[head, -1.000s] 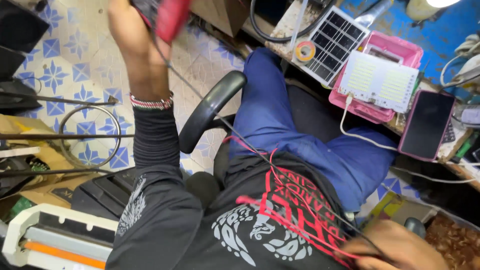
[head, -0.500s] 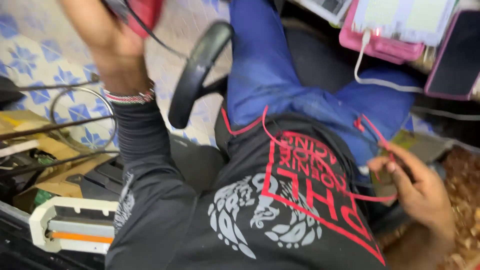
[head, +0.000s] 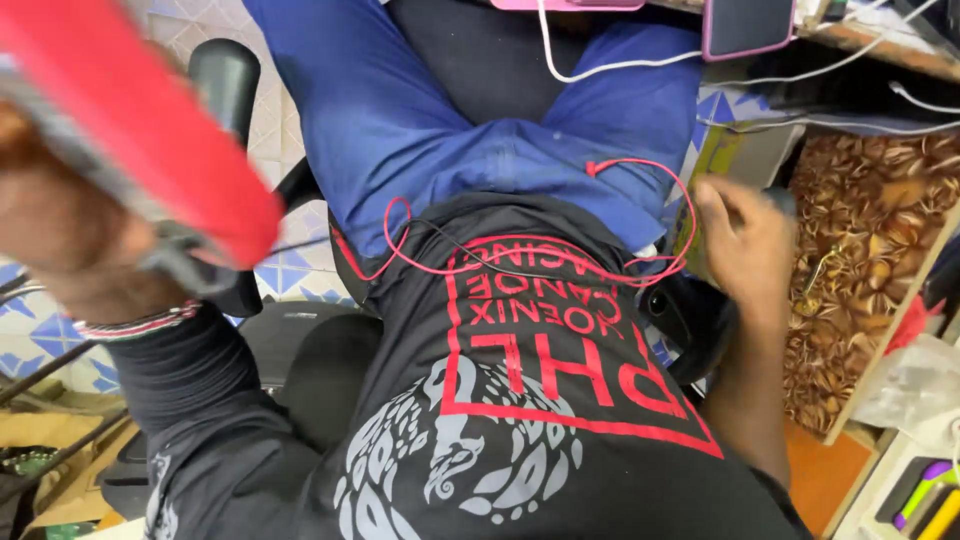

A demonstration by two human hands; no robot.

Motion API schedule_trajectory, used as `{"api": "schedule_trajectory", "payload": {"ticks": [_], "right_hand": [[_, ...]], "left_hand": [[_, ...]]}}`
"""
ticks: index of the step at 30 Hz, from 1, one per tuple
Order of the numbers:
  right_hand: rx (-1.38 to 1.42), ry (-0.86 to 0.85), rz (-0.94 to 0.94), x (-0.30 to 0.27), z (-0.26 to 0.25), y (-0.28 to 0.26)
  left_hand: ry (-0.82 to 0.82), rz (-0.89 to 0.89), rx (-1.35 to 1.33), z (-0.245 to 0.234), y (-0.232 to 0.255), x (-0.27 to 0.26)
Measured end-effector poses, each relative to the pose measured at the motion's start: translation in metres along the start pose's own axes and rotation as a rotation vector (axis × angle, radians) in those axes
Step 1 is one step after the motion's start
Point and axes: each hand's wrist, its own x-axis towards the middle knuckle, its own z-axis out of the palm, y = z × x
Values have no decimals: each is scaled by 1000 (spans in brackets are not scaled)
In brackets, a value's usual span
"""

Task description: The person sits in a chair and uses a multimeter to test the voltage of a USB cable connected to a solar panel and an LED light board. They then pick up a smartphone, unlock it, and briefly interact with the screen before returning to test the USB cable with the multimeter probes.

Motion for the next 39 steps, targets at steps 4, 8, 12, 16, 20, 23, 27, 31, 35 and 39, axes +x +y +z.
{"api": "schedule_trajectory", "payload": {"ticks": [4,8,12,16,20,23,27,31,35,39], "right_hand": [[-268,240,-719,39,22,-44],[-575,52,-801,76,63,-30],[-341,34,-856,52,45,-51],[-183,282,-669,1,2,-94],[465,275,-686,-53,-3,-166],[449,227,-655,-63,22,-187],[506,248,-698,-57,48,-206],[557,334,-832,-48,67,-203],[505,466,-997,-36,77,-192],[254,601,-1115,-23,79,-183]], "left_hand": [[206,134,128,66,-29,29],[73,0,128,105,-43,37],[63,25,141,115,-51,37],[91,33,416,125,-49,43],[65,70,507,137,-60,43],[134,117,587,146,-67,41],[207,134,630,155,-67,34],[203,193,534,154,-73,32],[200,227,536,153,-78,33],[192,259,539,153,-86,34]]}}
